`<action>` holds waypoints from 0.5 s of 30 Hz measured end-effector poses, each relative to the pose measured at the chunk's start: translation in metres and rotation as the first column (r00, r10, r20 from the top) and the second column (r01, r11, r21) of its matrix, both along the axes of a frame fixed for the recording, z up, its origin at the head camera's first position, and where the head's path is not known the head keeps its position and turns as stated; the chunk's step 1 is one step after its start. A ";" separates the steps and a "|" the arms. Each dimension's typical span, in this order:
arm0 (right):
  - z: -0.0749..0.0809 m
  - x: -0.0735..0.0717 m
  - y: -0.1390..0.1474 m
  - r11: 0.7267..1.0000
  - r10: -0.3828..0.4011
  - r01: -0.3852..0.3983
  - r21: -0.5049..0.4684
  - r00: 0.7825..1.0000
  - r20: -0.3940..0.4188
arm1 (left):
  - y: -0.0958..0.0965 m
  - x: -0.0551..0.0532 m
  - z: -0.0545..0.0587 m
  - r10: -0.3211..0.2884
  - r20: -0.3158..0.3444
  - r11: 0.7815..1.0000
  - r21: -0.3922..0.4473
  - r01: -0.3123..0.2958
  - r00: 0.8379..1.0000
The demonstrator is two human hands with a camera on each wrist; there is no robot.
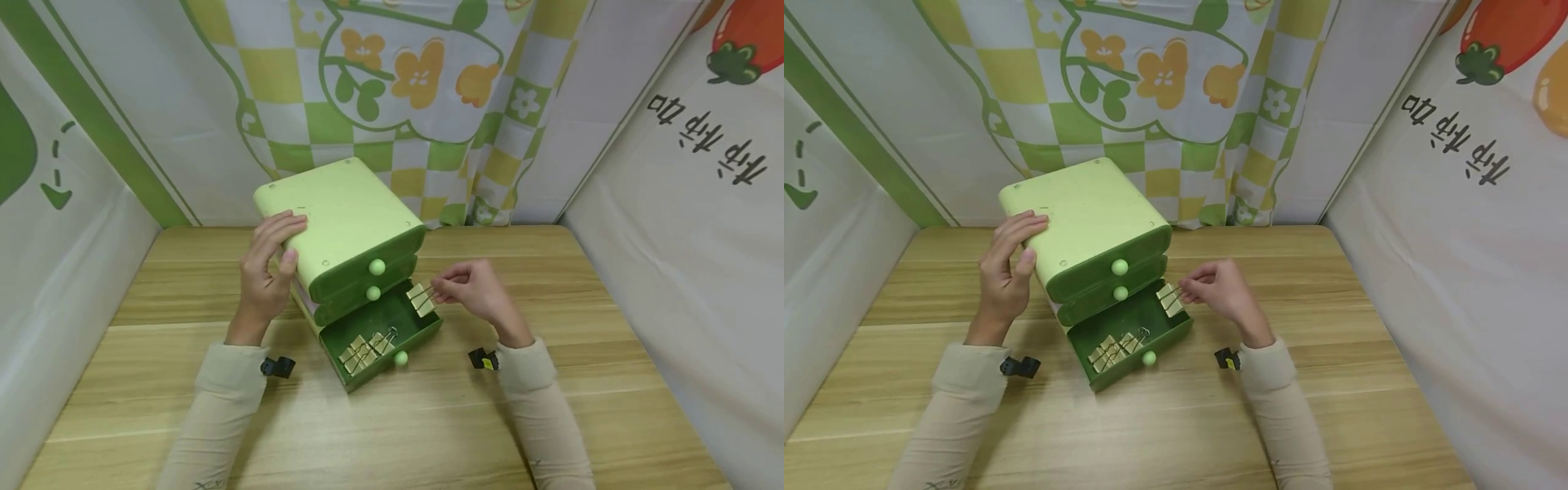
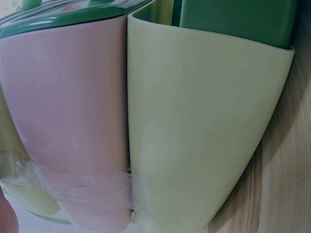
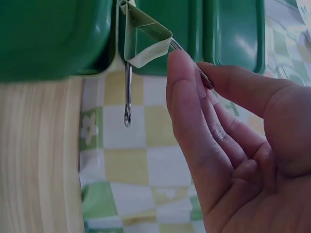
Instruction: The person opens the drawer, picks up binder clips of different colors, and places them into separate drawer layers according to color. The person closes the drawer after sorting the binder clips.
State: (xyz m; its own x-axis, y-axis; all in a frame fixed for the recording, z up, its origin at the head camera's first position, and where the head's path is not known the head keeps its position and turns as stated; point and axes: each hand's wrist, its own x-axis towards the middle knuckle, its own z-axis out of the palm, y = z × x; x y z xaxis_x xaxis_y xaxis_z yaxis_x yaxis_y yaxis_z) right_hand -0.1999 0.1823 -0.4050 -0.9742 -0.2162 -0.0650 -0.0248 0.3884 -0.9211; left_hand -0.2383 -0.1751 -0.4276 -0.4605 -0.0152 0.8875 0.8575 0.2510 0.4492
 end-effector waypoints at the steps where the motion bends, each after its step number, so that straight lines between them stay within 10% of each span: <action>1: -0.002 0.001 -0.003 1.000 0.011 -0.011 0.012 1.000 -0.006 | 0.000 0.000 0.000 -0.001 0.000 1.000 0.000 0.001 1.000; 15: -0.022 0.002 -0.033 0.966 0.169 -0.144 0.214 0.980 -0.104 | 0.000 -0.001 0.000 0.001 -0.012 1.000 -0.005 -0.001 1.000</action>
